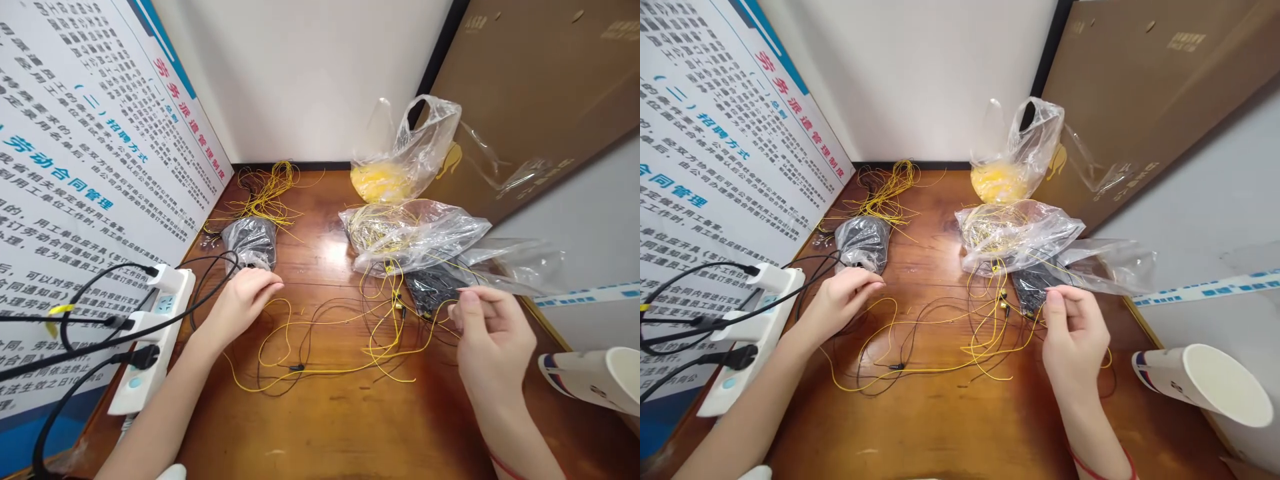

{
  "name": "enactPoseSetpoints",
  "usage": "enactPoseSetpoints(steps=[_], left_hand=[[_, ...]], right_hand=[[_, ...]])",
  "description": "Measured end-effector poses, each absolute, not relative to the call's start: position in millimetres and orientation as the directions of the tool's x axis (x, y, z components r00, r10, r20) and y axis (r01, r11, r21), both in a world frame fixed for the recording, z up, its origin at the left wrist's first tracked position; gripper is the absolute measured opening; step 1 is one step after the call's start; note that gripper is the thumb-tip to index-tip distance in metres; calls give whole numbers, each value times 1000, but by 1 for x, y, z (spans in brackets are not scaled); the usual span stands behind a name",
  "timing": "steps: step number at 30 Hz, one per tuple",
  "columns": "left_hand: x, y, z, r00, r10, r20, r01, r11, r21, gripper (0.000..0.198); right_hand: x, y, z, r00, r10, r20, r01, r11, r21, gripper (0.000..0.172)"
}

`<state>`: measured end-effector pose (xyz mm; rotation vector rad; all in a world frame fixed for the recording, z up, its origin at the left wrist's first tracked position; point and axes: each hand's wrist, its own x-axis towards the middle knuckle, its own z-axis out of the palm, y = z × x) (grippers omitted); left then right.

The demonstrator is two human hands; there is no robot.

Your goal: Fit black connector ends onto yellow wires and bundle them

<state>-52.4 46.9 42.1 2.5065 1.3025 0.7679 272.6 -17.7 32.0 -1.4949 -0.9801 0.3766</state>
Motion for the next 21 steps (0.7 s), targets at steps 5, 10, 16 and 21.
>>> enactPoseSetpoints(steps=[5,10,16,21], left_hand=[[-56,36,46,403,869,288,689,-495,530,21],[-40,29,38,197,977,87,422,-164,892,15],[-30,27,37,44,994,-102,-340,111,934,15],[-51,28,52,54,998,38,-165,-28,986,5]], right_hand=[[271,-16,32,558,774,299,307,143,-941,31],[268,-15,29,406,844,351,475,133,-870,22],[266,-16,24,314,873,372,575,137,-807,13],[268,-13,30,493,789,366,535,57,-843,15]])
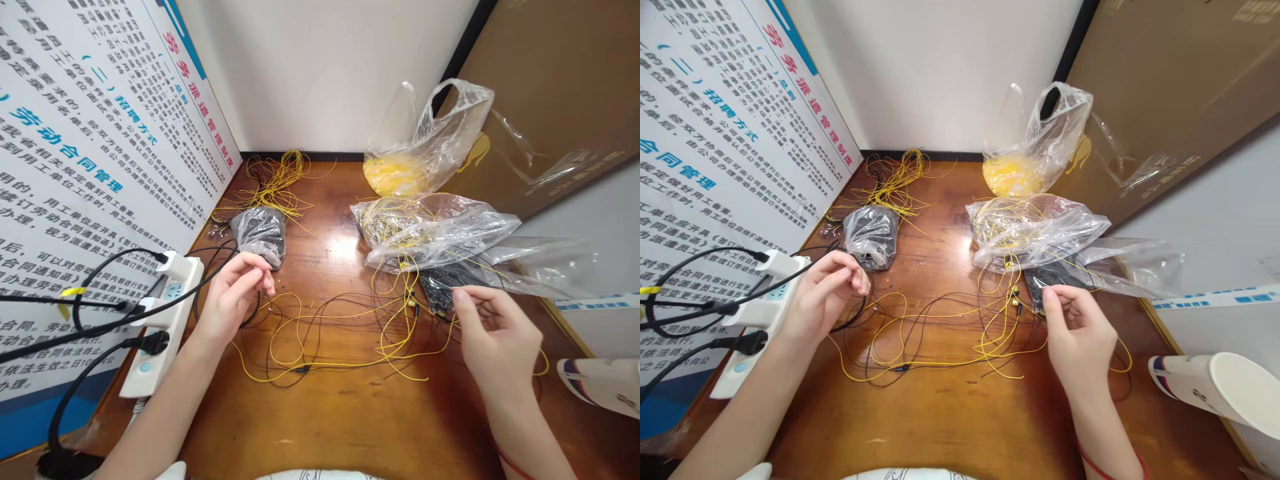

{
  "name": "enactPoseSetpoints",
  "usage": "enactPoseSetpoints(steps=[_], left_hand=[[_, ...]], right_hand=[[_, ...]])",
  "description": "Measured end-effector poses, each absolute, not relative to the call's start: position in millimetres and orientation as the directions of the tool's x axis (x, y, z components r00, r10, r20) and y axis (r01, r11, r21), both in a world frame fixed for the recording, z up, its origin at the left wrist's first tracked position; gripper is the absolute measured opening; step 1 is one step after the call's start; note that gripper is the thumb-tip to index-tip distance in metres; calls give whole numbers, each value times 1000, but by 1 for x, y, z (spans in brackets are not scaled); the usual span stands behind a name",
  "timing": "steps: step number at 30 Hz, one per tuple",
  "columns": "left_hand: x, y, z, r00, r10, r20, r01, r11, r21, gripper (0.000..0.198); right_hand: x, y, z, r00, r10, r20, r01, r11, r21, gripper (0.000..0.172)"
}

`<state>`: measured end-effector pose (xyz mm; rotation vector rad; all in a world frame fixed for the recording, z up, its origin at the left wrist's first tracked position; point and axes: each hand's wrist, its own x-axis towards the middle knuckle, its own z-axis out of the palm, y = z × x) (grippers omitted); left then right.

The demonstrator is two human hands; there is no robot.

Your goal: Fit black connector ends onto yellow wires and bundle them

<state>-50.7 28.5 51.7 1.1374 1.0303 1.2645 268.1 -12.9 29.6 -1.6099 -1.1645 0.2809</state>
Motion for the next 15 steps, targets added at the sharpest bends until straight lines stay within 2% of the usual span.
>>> enactPoseSetpoints(steps=[3,5,9,11,13,15], left_hand=[[-59,29,53,120,993,24,195,-47,980,9],[-57,28,50,167,986,1,344,-59,937,14],[-44,22,45,288,957,-21,496,-130,859,17],[-37,19,43,351,935,-45,516,-153,843,17],[-33,16,41,397,915,-70,526,-164,834,16],[-33,14,39,418,904,-87,541,-171,823,16]], right_hand=[[273,-11,35,629,698,342,462,18,-887,15],[277,-11,37,680,659,322,422,8,-907,14],[277,-13,38,692,666,280,369,7,-929,10],[274,-17,38,663,675,323,417,25,-909,10],[266,-22,39,598,631,495,600,57,-798,19],[255,-28,42,403,588,701,804,139,-579,23]])
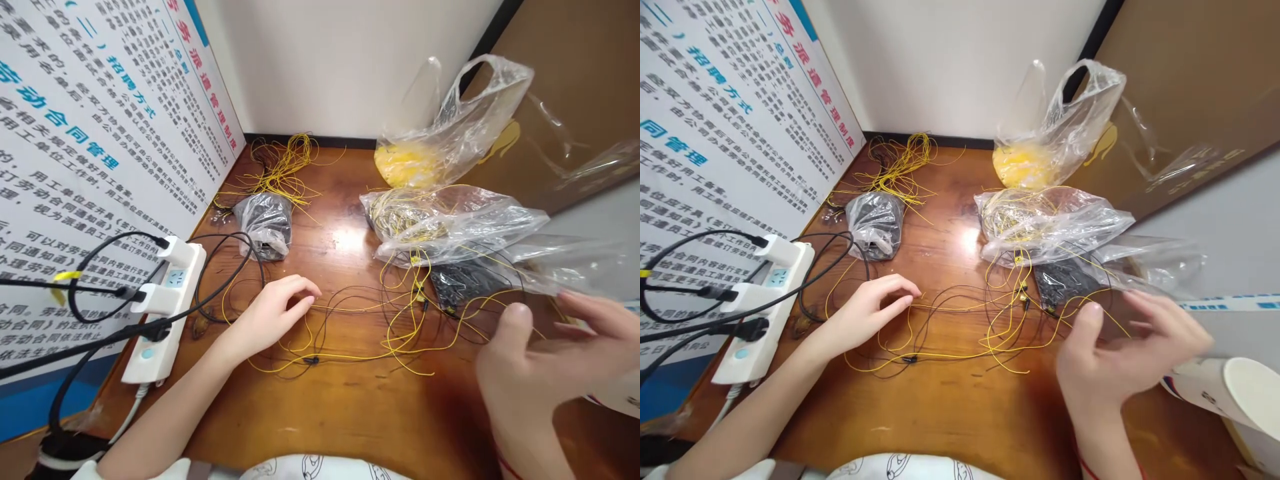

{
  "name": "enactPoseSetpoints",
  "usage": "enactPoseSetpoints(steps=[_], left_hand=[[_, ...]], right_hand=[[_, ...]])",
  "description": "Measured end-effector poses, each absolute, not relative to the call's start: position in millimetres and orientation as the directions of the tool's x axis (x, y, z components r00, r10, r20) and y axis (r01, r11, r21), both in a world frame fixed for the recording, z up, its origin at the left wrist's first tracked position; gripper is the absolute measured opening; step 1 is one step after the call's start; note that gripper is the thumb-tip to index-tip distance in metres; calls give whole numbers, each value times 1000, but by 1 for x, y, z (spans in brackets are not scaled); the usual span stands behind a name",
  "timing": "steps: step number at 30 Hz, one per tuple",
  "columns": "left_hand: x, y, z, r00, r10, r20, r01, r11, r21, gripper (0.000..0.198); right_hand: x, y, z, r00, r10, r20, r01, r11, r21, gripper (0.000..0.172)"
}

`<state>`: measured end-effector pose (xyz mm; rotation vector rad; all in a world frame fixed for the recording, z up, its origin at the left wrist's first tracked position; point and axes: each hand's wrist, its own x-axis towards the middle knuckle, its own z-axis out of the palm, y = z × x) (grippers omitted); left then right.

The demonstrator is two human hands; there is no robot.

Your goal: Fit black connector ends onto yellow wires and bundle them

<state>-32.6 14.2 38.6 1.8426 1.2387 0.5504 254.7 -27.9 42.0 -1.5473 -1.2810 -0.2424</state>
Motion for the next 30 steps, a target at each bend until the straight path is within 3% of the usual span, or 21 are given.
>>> enactPoseSetpoints(steps=[2,3,5,8,12,20,26,30], left_hand=[[-34,14,37,427,900,-93,560,-182,808,16],[-35,14,35,427,900,-93,571,-189,799,16],[-37,15,33,424,901,-88,592,-202,780,15],[-39,19,29,413,906,-93,590,-188,785,13],[-37,22,25,390,919,-57,580,-197,791,14],[-36,19,27,371,929,2,538,-216,815,16],[-34,18,24,190,981,35,457,-120,881,17],[-24,8,25,284,959,11,395,-127,910,15]], right_hand=[[238,-32,44,88,648,756,867,324,-378,23],[228,-33,43,-81,702,708,839,432,-332,23],[209,-33,38,-349,780,520,750,565,-344,20],[186,-27,21,-500,815,294,740,578,-344,11],[179,-21,0,-487,850,202,797,526,-295,7],[186,-19,-6,-453,878,156,772,473,-425,19],[193,-23,13,-238,963,127,548,241,-801,16],[192,-27,27,-111,991,77,198,97,-975,19]])
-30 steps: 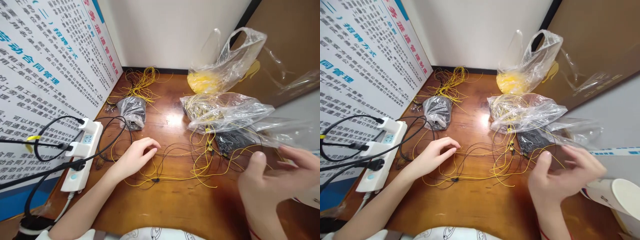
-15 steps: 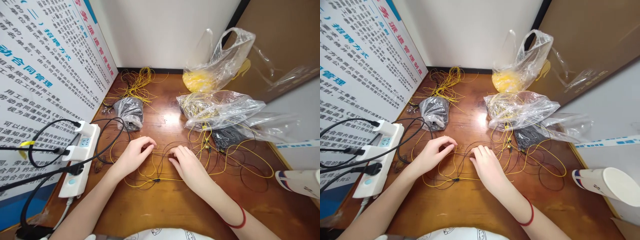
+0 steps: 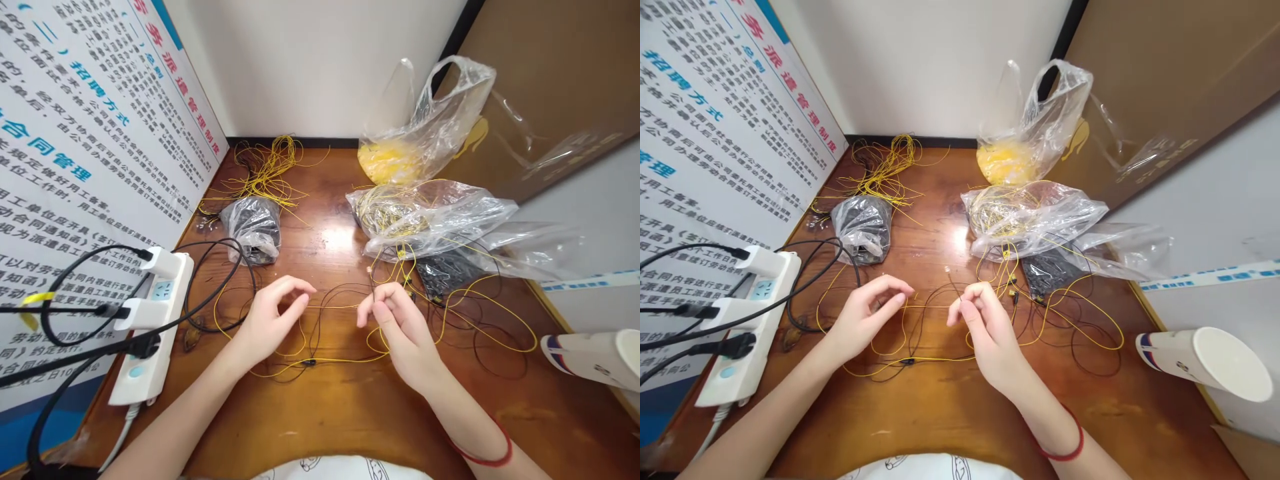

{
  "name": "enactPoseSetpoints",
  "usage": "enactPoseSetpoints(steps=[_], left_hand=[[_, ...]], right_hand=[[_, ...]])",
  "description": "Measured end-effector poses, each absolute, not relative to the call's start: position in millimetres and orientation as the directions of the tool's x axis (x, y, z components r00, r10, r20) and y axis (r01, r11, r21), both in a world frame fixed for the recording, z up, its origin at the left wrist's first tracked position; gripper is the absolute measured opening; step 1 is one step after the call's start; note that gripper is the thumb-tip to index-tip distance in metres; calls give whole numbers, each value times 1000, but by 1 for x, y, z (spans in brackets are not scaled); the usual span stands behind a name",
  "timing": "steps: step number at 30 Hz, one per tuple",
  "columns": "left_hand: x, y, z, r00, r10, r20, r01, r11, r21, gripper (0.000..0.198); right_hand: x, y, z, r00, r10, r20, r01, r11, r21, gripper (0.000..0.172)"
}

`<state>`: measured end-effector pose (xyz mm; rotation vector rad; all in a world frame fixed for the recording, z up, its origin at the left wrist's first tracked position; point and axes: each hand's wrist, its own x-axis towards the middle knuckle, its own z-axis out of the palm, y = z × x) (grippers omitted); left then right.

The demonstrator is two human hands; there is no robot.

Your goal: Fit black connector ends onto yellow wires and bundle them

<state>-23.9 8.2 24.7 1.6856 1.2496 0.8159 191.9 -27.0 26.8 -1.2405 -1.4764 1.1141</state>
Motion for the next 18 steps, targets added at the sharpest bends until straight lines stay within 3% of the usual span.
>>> enactPoseSetpoints(steps=[3,6,7,11,15,18], left_hand=[[-13,-7,28,450,893,2,333,-170,927,22],[-2,-22,30,551,834,-23,280,-160,947,47],[1,-26,31,554,832,-36,277,-143,950,45],[8,-30,36,582,811,-63,225,-86,971,6],[5,-25,40,660,749,-66,86,12,996,9],[-2,-19,43,577,816,-23,125,-60,990,11]], right_hand=[[183,-33,34,-129,989,78,58,86,-995,23],[173,-43,39,-159,978,132,122,152,-981,22],[171,-46,41,-157,976,151,170,177,-969,21],[167,-51,45,-113,978,178,249,201,-947,21],[172,-45,44,-92,992,89,42,93,-995,26],[184,-36,47,16,999,51,-122,53,-991,29]])
